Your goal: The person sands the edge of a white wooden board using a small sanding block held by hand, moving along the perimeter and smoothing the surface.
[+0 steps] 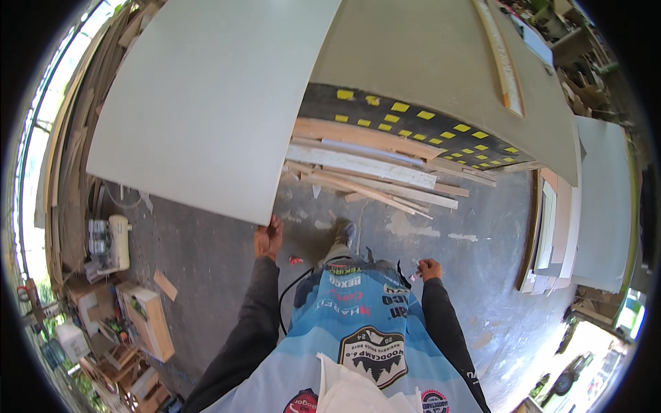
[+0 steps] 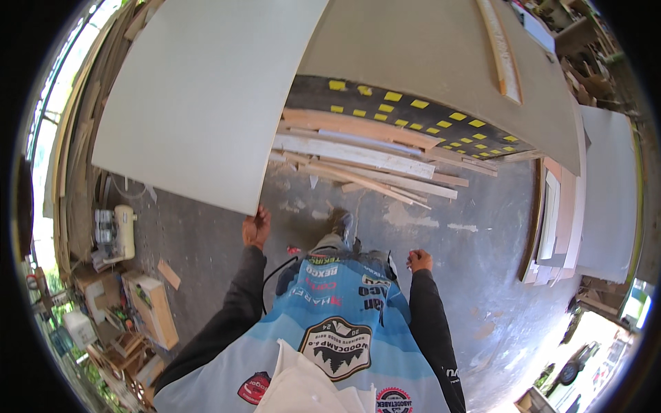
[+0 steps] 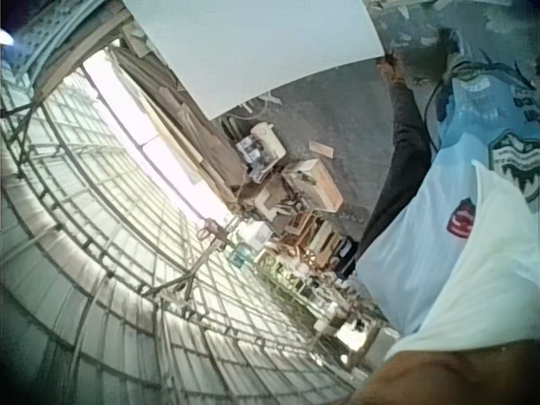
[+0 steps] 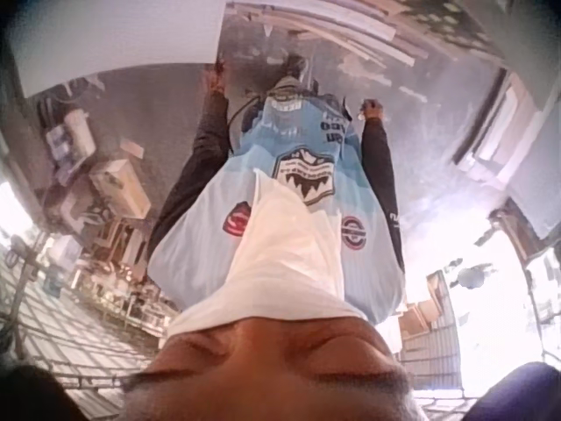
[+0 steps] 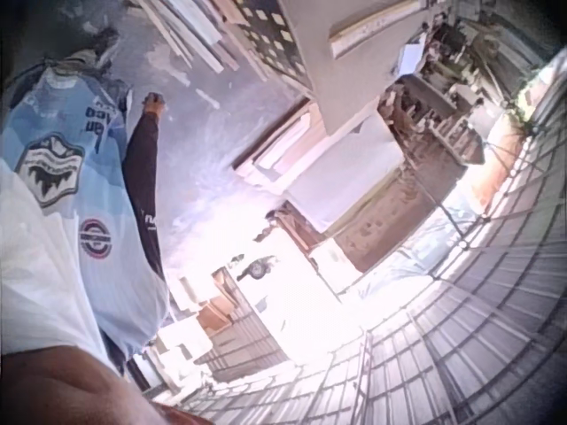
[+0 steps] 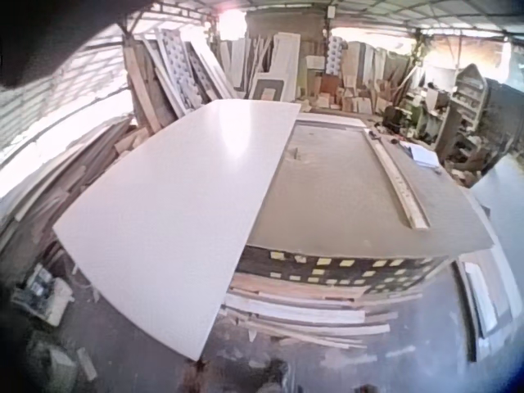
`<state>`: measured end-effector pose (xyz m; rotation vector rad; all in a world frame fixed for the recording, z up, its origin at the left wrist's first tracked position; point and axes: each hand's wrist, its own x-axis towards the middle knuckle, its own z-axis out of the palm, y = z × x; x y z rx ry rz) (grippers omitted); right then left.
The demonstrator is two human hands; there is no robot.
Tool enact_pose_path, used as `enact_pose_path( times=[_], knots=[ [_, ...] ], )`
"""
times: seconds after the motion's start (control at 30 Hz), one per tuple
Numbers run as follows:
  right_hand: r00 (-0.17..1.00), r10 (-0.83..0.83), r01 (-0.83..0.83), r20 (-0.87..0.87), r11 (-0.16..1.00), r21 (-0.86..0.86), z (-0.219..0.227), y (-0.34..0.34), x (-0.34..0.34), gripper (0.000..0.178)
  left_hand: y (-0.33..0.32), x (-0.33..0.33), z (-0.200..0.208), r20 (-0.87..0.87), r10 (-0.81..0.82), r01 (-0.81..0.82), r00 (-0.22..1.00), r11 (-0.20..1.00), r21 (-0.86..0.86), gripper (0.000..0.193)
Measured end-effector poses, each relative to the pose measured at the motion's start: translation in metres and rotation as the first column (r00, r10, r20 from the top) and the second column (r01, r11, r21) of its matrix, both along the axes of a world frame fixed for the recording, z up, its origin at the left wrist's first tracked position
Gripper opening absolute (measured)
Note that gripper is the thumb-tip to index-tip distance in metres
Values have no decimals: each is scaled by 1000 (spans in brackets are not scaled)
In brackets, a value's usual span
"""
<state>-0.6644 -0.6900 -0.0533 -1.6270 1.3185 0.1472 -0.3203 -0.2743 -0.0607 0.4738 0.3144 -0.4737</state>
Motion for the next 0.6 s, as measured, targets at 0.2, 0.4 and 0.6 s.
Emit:
enact_pose_path(
  times=[0.2, 0.4, 0.6],
  knots=[
    [998, 55, -55, 16, 997, 46, 5, 12, 3, 13, -10, 18, 2, 7, -279, 222, 960, 778, 588, 16],
    [996, 85, -84, 19, 996, -38, 4, 7, -13, 15, -28, -6, 0, -358, -574, 652, 737, 463, 600, 13],
    [988, -71, 93, 140, 984, -155, 11, 10, -30, 27, -28, -11, 48, -115, -675, 542, 729, 468, 698, 14]
  ],
)
